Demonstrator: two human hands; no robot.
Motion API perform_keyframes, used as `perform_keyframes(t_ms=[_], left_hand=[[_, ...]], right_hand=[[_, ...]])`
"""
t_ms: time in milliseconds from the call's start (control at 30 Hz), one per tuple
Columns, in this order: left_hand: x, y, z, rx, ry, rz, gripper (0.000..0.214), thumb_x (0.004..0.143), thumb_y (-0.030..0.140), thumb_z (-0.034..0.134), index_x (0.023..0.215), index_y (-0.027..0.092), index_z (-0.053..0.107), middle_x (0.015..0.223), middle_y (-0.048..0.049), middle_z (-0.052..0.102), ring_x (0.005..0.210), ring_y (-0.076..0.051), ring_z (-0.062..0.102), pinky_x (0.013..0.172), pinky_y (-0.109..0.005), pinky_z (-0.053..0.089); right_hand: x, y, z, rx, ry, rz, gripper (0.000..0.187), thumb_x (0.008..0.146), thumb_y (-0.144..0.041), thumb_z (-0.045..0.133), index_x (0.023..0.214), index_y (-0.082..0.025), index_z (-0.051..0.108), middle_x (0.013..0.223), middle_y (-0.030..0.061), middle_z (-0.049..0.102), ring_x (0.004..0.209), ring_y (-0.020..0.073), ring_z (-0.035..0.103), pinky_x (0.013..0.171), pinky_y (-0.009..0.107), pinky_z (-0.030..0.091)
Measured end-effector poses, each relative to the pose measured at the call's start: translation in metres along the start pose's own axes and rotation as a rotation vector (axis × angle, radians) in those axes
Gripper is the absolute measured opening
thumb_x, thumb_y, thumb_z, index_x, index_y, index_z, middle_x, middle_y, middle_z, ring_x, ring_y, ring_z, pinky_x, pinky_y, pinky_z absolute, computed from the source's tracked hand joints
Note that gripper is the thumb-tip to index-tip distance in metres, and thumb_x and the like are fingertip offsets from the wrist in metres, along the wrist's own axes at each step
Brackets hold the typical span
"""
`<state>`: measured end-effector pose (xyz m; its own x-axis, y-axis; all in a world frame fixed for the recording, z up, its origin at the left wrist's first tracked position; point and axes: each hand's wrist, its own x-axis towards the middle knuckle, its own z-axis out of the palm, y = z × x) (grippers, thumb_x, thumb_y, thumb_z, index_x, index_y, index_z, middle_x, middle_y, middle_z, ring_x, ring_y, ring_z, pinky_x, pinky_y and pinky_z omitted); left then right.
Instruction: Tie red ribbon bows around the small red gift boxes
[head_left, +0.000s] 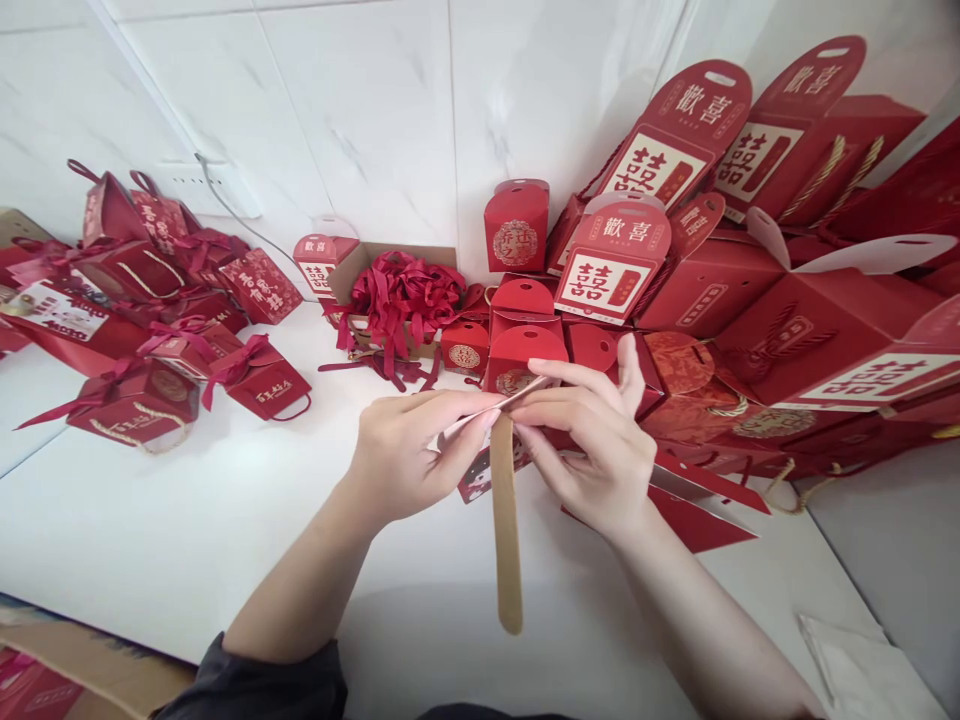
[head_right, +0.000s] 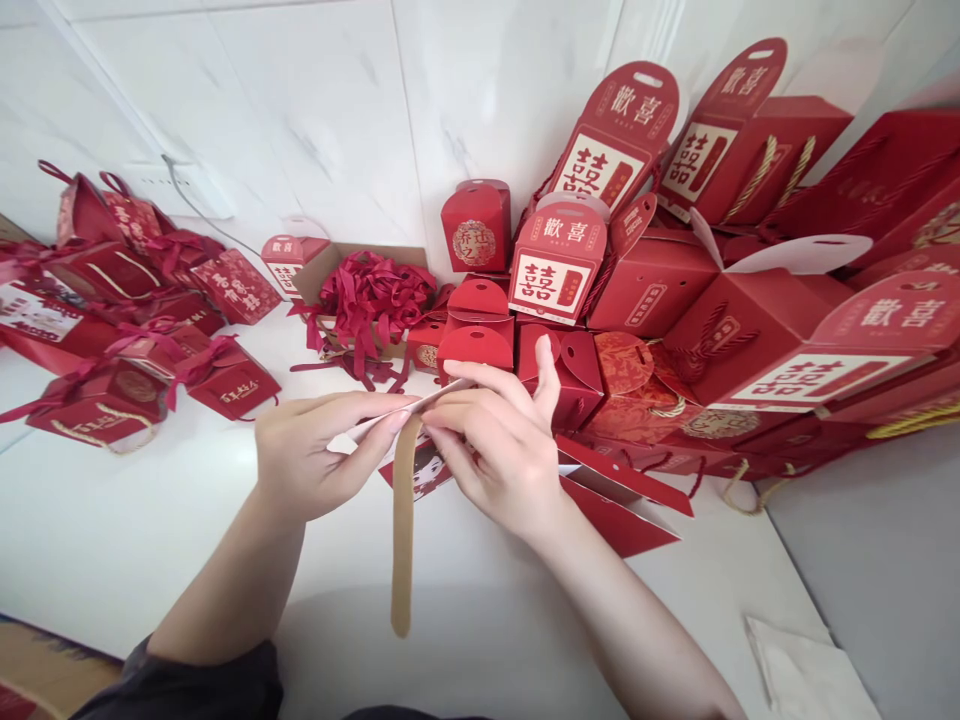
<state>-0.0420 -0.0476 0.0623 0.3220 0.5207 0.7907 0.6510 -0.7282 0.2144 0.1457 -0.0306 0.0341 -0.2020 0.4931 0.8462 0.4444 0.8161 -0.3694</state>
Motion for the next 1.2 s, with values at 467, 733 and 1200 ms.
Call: perform_keyframes(t_ms=[467, 733, 1200], left_hand=[[-0.001, 0.009, 0.008, 0.098, 0.123, 0.015, 0.015, 0.08, 0.011, 0.066, 0.091, 0.019, 0.071, 0.083, 0.0008, 0.077, 0.062, -0.009, 0.069, 0.059, -0.018, 0.054], [-0.001, 0.012, 0.012, 0.113, 0.18, -0.008, 0.016, 0.078, 0.009, 0.069, 0.091, 0.017, 0.071, 0.078, 0.0014, 0.076, 0.051, -0.006, 0.062, 0.054, -0.017, 0.051], [-0.002, 0.013, 0.014, 0.092, 0.208, -0.011, 0.015, 0.078, 0.008, 0.068, 0.089, 0.017, 0.072, 0.083, -0.0004, 0.077, 0.062, -0.01, 0.069, 0.061, -0.017, 0.054]], right_hand=[[-0.008, -0.01, 0.019, -0.185, 0.223, -0.095, 0.02, 0.082, -0.013, 0.065, 0.094, -0.028, 0.063, 0.086, -0.0028, 0.075, 0.103, 0.0281, 0.07, 0.116, 0.064, 0.019], [-0.002, -0.01, 0.015, -0.107, 0.264, -0.036, 0.017, 0.079, -0.009, 0.068, 0.085, -0.024, 0.064, 0.083, -0.0003, 0.075, 0.093, 0.0251, 0.071, 0.111, 0.059, 0.032], [-0.003, -0.002, 0.016, 0.075, 0.201, -0.105, 0.025, 0.079, -0.006, 0.066, 0.097, -0.022, 0.063, 0.087, 0.0067, 0.072, 0.081, 0.0226, 0.07, 0.07, 0.037, 0.058]])
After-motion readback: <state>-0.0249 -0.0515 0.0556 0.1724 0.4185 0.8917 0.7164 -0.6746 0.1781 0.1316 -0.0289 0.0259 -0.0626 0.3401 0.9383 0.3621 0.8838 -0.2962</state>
